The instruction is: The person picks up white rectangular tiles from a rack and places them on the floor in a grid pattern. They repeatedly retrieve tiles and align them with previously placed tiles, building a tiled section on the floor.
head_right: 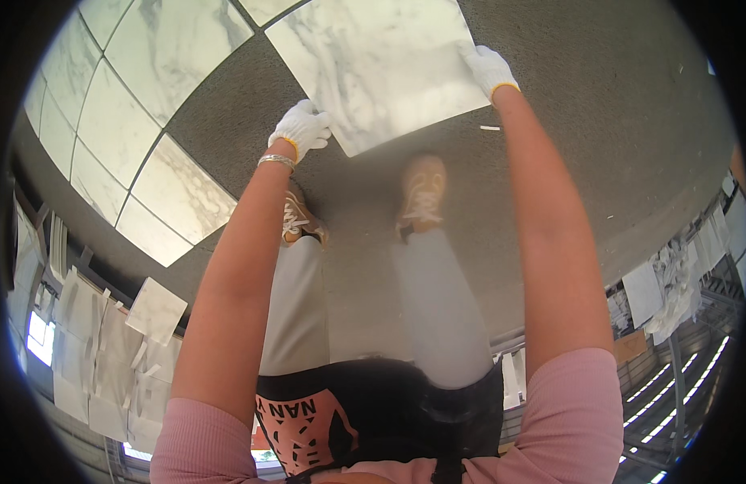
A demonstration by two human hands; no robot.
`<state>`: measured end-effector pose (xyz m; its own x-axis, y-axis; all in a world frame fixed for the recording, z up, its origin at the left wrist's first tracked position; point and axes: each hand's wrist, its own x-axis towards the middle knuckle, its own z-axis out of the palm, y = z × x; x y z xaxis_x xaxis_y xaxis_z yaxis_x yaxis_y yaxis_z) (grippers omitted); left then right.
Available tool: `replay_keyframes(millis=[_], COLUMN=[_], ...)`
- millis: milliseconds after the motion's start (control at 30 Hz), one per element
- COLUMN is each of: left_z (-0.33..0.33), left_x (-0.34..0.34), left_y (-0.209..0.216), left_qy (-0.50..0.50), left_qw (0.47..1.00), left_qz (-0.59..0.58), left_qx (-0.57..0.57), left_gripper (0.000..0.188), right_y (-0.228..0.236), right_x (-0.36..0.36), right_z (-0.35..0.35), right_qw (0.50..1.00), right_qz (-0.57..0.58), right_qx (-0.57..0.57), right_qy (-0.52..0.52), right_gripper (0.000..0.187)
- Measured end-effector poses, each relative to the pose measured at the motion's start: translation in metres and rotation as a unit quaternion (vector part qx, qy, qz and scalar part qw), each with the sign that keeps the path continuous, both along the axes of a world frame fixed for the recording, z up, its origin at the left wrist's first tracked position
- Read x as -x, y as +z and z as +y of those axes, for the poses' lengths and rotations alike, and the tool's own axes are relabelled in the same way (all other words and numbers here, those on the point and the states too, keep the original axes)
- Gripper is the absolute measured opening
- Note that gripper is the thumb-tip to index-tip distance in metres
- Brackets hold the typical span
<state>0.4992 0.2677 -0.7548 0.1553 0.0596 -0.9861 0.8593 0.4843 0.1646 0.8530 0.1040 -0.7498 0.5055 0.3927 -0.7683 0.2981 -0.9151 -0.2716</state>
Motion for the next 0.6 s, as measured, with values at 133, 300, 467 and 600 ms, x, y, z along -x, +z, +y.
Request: replay_keyframes(millis=[133,300,467,600], left_z=[-0.004,-0.008,-0.020,-0.012], left_x=[0.001,0.018,0.025,0.015], left_y=[-0.009,-0.047,-0.060,-0.036], left_qy=[-0.019,-0.148,-0.195,-0.076], left_qw=[0.999,0.986,0.969,0.995], left_qz=[-0.037,-0.077,-0.135,-0.060], left_qx=[-0.006,0.010,-0.070,-0.023], left_gripper=[0.016,0.019,0.026,0.033], right_y=[-0.002,-0.009,-0.026,-0.028], right_x=[-0.003,-0.005,-0.010,-0.009], right_z=[0.003,-0.004,-0.012,-0.018], right_qw=[1.000,0.999,1.000,0.999], right_qz=[0.020,0.027,0.006,0.005], right_qx=[0.001,-0.012,-0.008,-0.045], right_qy=[-0.003,-0.015,-0.005,-0.025], right_gripper=[0.077,0.076,0.075,0.073])
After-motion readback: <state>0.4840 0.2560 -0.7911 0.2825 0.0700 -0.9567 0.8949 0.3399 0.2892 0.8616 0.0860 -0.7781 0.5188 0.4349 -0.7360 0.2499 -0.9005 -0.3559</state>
